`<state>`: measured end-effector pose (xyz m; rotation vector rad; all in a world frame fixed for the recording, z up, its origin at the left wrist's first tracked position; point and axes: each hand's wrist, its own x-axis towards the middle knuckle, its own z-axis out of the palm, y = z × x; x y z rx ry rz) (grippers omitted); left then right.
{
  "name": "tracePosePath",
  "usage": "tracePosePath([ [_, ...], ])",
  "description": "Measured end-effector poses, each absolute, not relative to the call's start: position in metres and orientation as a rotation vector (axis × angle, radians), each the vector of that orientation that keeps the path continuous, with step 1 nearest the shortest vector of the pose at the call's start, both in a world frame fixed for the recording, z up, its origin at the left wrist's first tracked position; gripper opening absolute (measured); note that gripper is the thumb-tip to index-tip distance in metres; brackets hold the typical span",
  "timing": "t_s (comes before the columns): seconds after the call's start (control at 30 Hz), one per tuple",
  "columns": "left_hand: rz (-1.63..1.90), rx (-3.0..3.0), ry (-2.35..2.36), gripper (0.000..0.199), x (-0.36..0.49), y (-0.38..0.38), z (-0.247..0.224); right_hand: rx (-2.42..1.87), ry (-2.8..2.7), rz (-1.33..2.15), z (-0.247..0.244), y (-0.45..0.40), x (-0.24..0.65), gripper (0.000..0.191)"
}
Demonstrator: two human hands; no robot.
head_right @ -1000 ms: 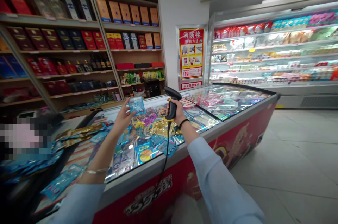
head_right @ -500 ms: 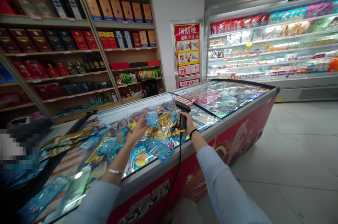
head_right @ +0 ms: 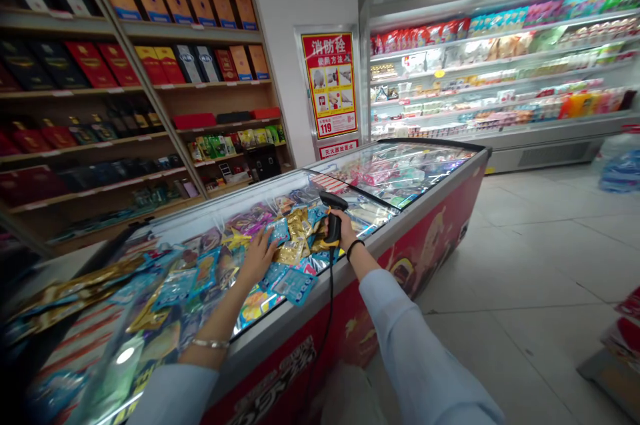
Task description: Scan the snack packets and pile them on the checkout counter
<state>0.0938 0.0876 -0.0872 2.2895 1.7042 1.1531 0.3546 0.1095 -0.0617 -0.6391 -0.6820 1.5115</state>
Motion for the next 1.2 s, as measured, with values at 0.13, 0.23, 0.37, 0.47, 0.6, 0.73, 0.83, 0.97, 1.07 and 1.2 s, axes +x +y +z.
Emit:
tracePosePath([
  [0.13,1.190,2.249,1.734,0.055,0.0955,0.0814,-0.0845,-0.619,-0.692,1.511,-0.0629,0.1104,0.3545,0.017],
  [0.23,1.214,2.222,1.733,0.057,0.0960,0.0805,-0.0848,-0.615,-0.696,1.512,-0.0634,0.1108,0.3544,0.016],
  [0.37,1.246,2.197,1.688,0.055,0.0966,0.0835,-0.0888,-0.627,-0.691,1.515,-0.0626,0.1102,0.3549,0.018],
  [0.47,1.241,2.186,1.692,0.054,0.0970,0.0850,-0.0911,-0.642,-0.684,1.530,-0.0625,0.1105,0.3556,0.018],
  [0.6,1.230,2.188,1.710,0.055,0.0973,0.0840,-0.0907,-0.634,-0.684,1.521,-0.0645,0.1125,0.3558,0.015],
  [0.73,1.239,2.177,1.721,0.056,0.0973,0.0826,-0.0881,-0.639,-0.669,1.526,-0.0656,0.1138,0.3555,0.014],
  [0.83,1.242,2.170,1.716,0.057,0.0976,0.0823,-0.0862,-0.640,-0.660,1.525,-0.0641,0.1127,0.3552,0.014],
  [0.97,1.249,2.162,1.713,0.059,0.0984,0.0824,-0.0850,-0.653,-0.660,1.534,-0.0617,0.1103,0.3545,0.014],
  [1.07,1.265,2.156,1.698,0.059,0.0981,0.0828,-0.0847,-0.655,-0.654,1.535,-0.0612,0.1098,0.3539,0.014],
  [1.2,1.267,2.141,1.663,0.057,0.0966,0.0841,-0.0838,-0.659,-0.667,1.511,-0.0615,0.1106,0.3537,0.014],
])
